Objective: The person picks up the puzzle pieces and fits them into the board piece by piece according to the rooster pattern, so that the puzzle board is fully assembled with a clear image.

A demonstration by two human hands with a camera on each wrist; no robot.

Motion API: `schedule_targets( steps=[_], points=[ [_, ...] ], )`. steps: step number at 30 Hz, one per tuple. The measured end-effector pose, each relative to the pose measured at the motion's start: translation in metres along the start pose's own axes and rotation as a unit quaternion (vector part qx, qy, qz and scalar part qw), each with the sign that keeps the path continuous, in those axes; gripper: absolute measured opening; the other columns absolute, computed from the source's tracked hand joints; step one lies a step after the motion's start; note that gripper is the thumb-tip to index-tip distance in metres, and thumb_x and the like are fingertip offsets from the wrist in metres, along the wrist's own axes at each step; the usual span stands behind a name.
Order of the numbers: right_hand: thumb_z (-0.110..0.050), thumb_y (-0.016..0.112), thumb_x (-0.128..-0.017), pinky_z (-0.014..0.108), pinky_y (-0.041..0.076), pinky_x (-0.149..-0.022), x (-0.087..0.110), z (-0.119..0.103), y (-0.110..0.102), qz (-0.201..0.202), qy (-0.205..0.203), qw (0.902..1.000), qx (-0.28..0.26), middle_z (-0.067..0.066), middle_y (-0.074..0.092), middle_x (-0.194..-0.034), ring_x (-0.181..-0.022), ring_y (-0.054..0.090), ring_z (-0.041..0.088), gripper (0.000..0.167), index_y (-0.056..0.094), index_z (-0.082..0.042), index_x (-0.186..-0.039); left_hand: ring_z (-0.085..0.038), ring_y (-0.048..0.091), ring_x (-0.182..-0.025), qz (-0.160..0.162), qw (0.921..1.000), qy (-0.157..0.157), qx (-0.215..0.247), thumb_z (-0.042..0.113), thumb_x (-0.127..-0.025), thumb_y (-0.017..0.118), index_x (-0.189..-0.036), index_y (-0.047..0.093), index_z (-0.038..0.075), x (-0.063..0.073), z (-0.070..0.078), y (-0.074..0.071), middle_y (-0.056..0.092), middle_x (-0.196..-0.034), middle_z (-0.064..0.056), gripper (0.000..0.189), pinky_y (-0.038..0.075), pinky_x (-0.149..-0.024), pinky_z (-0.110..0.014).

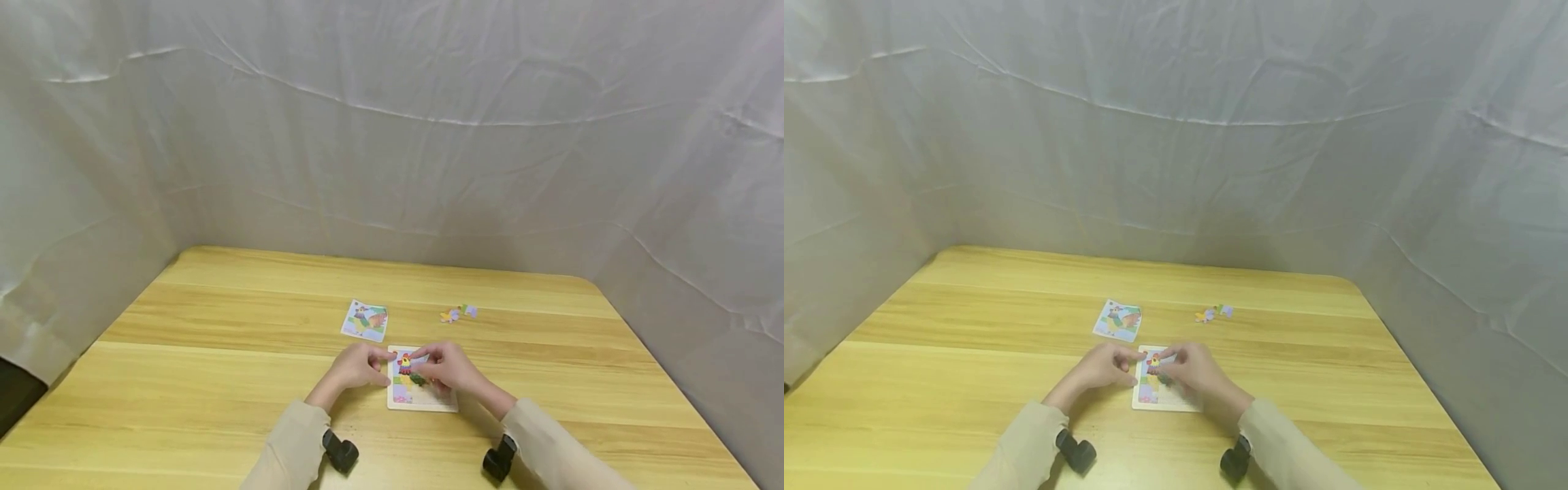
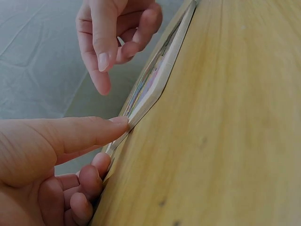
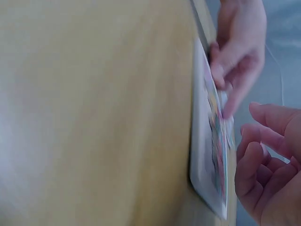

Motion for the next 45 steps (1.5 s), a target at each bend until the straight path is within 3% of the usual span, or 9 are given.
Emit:
schedule_targets(
  steps=[7,18,26,36,41,45],
  points=[
    [-0.007,0.063,-0.081,0.021,0.031,-0.034,-0.008,0.017,-0.028,0.058,0.026,0.998,-0.001,0.009,0.05,-0.055,-0.035,0.04,0.011,0.024,0.063,0.006,-0.101,-0.008,0.031,-0.047,0.002,1.0,0.0,0.001,0.004,-0.068,0.074,-0.106,0.066,0.002,0.0,0.0,0.001,0.041,-0.054,0.004,0.039,0.026,-0.044,-0.022],
    [-0.01,0.065,-0.081,0.021,0.033,-0.036,-0.023,0.053,-0.061,0.111,0.09,0.9897,-0.005,0.007,0.049,-0.053,-0.035,0.04,0.01,0.029,0.062,0.004,-0.106,-0.007,0.031,-0.046,0.006,1.0,-0.005,-0.001,0.004,-0.068,0.074,-0.106,0.066,0.003,0.0,-0.002,0.0,0.042,-0.054,0.004,0.039,0.026,-0.044,-0.021],
    [-0.01,0.065,-0.081,0.021,0.035,-0.037,-0.036,0.072,-0.075,0.134,0.129,0.982,-0.032,0.008,0.053,-0.062,-0.038,0.044,0.01,0.035,0.058,0.004,-0.112,-0.008,0.032,-0.047,0.004,0.9999,-0.011,0.004,0.005,-0.068,0.074,-0.107,0.066,0.004,-0.001,-0.003,0.001,0.043,-0.054,0.004,0.039,0.026,-0.044,-0.022],
    [-0.012,0.064,-0.082,0.021,0.036,-0.036,-0.048,0.086,-0.084,0.115,0.138,0.9837,-0.012,0.009,0.051,-0.066,-0.038,0.044,0.01,0.045,0.052,0.002,-0.122,-0.008,0.032,-0.047,0.003,0.9999,-0.012,0.002,0.005,-0.068,0.074,-0.106,0.066,0.004,-0.002,-0.003,0.002,0.044,-0.055,0.003,0.039,0.026,-0.044,-0.022],
    [-0.015,0.065,-0.082,0.023,0.036,-0.036,-0.051,0.089,-0.084,0.082,0.139,0.9868,0.006,0.009,0.05,-0.06,-0.036,0.041,0.01,0.057,0.042,-0.004,-0.132,-0.008,0.031,-0.046,0.001,1.0,-0.009,0.003,0.005,-0.069,0.074,-0.107,0.066,0.003,-0.001,-0.002,0.002,0.044,-0.055,0.004,0.039,0.025,-0.043,-0.021],
    [-0.017,0.064,-0.082,0.023,0.034,-0.035,-0.052,0.091,-0.083,0.068,0.138,0.988,0.012,0.006,0.046,-0.052,-0.034,0.037,0.01,0.057,0.041,-0.005,-0.134,-0.007,0.03,-0.046,0.003,1.0,-0.008,-0.005,0.005,-0.068,0.074,-0.106,0.066,0.004,0.0,-0.002,0.002,0.042,-0.054,0.005,0.039,0.025,-0.043,-0.021]
  ],
)
Point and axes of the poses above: each hand's wrist, its own x-axis away from the middle knuckle, its own y-axis out of the palm, z = x × y, the point moved 5 cm from there along -x, towards the middle knuckle
